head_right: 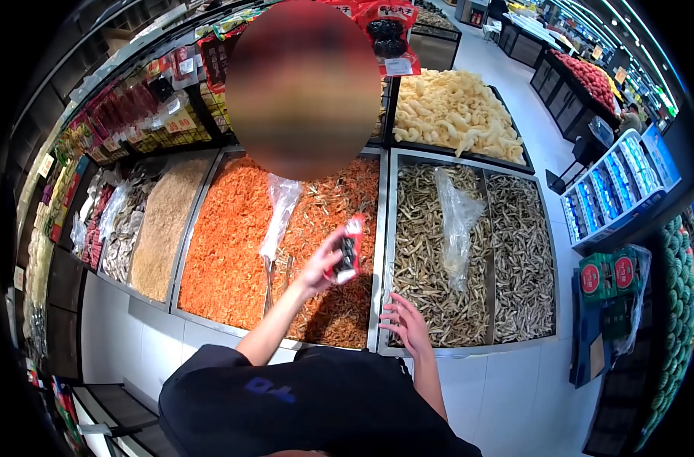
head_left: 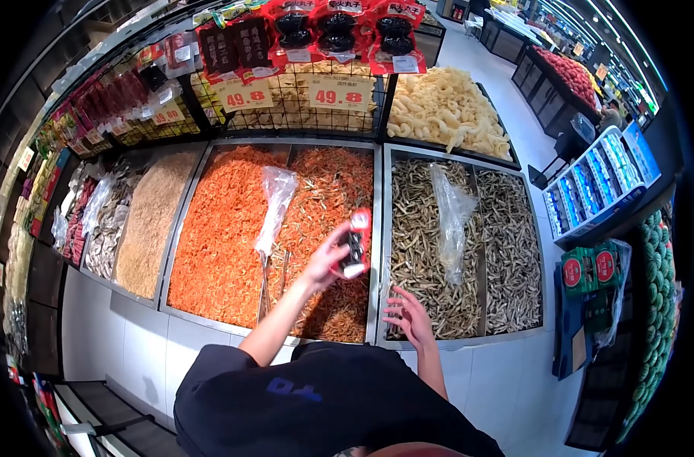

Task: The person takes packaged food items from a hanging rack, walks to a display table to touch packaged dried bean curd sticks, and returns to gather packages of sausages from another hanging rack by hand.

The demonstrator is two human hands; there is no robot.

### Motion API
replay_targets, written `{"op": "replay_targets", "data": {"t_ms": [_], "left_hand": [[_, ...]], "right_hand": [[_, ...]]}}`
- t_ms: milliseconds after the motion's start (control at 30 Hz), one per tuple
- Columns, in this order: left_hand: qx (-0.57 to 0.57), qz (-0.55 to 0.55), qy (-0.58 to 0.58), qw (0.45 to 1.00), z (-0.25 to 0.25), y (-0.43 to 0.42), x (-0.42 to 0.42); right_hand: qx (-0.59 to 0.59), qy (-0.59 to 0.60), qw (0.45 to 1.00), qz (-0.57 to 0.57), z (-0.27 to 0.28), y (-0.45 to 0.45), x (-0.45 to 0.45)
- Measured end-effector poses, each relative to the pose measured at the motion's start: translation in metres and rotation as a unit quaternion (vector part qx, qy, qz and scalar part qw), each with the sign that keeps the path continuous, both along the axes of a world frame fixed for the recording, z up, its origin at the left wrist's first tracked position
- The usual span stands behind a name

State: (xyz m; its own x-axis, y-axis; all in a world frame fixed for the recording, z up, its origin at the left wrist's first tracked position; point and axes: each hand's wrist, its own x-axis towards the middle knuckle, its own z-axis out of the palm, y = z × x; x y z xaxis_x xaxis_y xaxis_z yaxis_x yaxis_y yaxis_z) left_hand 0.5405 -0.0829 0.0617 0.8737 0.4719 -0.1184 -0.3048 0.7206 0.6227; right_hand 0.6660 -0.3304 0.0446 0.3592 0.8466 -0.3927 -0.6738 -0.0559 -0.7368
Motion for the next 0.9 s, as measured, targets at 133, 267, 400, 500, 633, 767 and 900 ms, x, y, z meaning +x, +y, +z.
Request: {"op": "replay_targets", "data": {"t_ms": [133, 267, 400, 500, 633, 767, 900], "left_hand": [[0.271, 0.118, -0.057, 0.954, 0.102, 0.102, 0.016], [0.439, 0.271, -0.063, 0.854, 0.196, 0.186, 0.031], [0.549, 0.304, -0.06, 0.777, 0.273, 0.225, 0.039], [0.619, 0.349, -0.01, 0.704, 0.296, 0.248, 0.05], [0.644, 0.355, 0.03, 0.677, 0.301, 0.269, 0.059], [0.635, 0.35, 0.043, 0.688, 0.297, 0.277, 0.062], [0.623, 0.37, 0.035, 0.688, 0.295, 0.27, 0.064]], "right_hand": [[0.01, -0.005, 1.0, -0.015, -0.003, -0.006, 0.002], [0.002, -0.004, 1.0, -0.027, -0.011, -0.017, 0.001], [-0.009, 0.01, 0.999, -0.051, -0.018, -0.024, -0.002], [-0.002, 0.023, 0.998, -0.057, -0.024, -0.024, -0.003], [-0.005, 0.035, 0.997, -0.062, -0.026, -0.024, -0.004], [-0.007, 0.034, 0.997, -0.064, -0.028, -0.025, -0.003], [-0.001, 0.035, 0.997, -0.066, -0.025, -0.025, -0.001]]}}
